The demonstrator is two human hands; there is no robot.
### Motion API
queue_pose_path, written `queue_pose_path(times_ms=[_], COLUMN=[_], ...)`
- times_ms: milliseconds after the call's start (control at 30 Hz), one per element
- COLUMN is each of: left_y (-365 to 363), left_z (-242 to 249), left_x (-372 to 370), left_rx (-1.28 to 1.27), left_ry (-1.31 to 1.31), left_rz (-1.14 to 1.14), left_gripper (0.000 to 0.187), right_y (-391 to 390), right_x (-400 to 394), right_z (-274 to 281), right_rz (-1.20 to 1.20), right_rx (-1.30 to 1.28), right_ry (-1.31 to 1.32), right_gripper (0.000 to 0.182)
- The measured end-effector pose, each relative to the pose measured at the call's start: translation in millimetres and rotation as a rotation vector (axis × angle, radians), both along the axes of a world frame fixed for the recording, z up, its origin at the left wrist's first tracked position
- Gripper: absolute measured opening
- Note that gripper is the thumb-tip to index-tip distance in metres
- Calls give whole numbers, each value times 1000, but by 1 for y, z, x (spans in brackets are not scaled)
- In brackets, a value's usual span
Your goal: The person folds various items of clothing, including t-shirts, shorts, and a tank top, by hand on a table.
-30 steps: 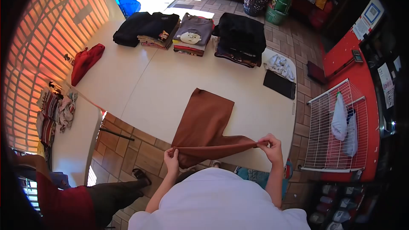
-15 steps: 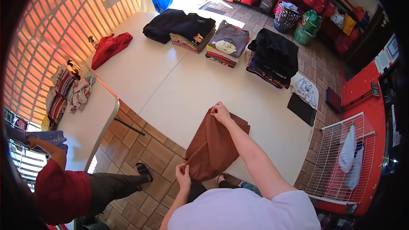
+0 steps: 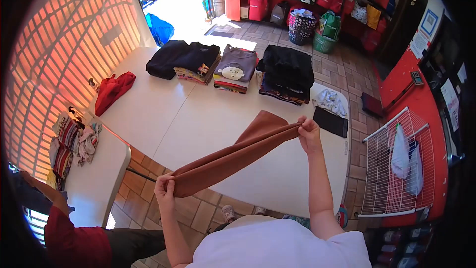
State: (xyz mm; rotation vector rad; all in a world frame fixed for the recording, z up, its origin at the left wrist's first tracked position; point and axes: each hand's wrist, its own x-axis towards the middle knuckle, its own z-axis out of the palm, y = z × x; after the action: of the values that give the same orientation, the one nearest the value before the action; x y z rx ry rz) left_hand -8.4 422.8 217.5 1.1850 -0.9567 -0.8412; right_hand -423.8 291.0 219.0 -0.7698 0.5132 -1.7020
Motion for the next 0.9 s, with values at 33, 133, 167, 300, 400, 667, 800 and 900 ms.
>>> queue_pose_path(times_ms=[33, 133, 167, 300, 400, 667, 800, 900], left_y=[-7, -35, -47, -76, -75, -91, -98, -112], left_z=[20, 50, 51, 107, 117, -86, -68, -17], left_x=[0, 8, 7, -31, -50, -18, -27, -46], left_rx=[-10, 162, 152, -108, -793, 260, 66, -136], left_ry=[1, -271, -273, -1007, -1093, -1341, -1363, -1416], left_rz=[-20, -403, -418, -248, 698, -1139, -804, -491], left_gripper=[8, 26, 26, 30, 33, 19, 16, 12], right_y=[9, 20, 19, 9, 56, 76, 69, 54], right_x=[-8, -27, -29, -48, -20, -78, -93, -84], right_z=[21, 63, 68, 70, 144, -48, -53, 5], right_rz=[27, 238, 310, -133, -1235, 1002, 499, 167], right_rx=[3, 94, 116, -505, -644, 473, 269, 246], right_ry=[277, 1257, 1534, 2045, 1769, 2021, 2116, 2097], right_gripper=[16, 24, 27, 34, 35, 33, 35, 32])
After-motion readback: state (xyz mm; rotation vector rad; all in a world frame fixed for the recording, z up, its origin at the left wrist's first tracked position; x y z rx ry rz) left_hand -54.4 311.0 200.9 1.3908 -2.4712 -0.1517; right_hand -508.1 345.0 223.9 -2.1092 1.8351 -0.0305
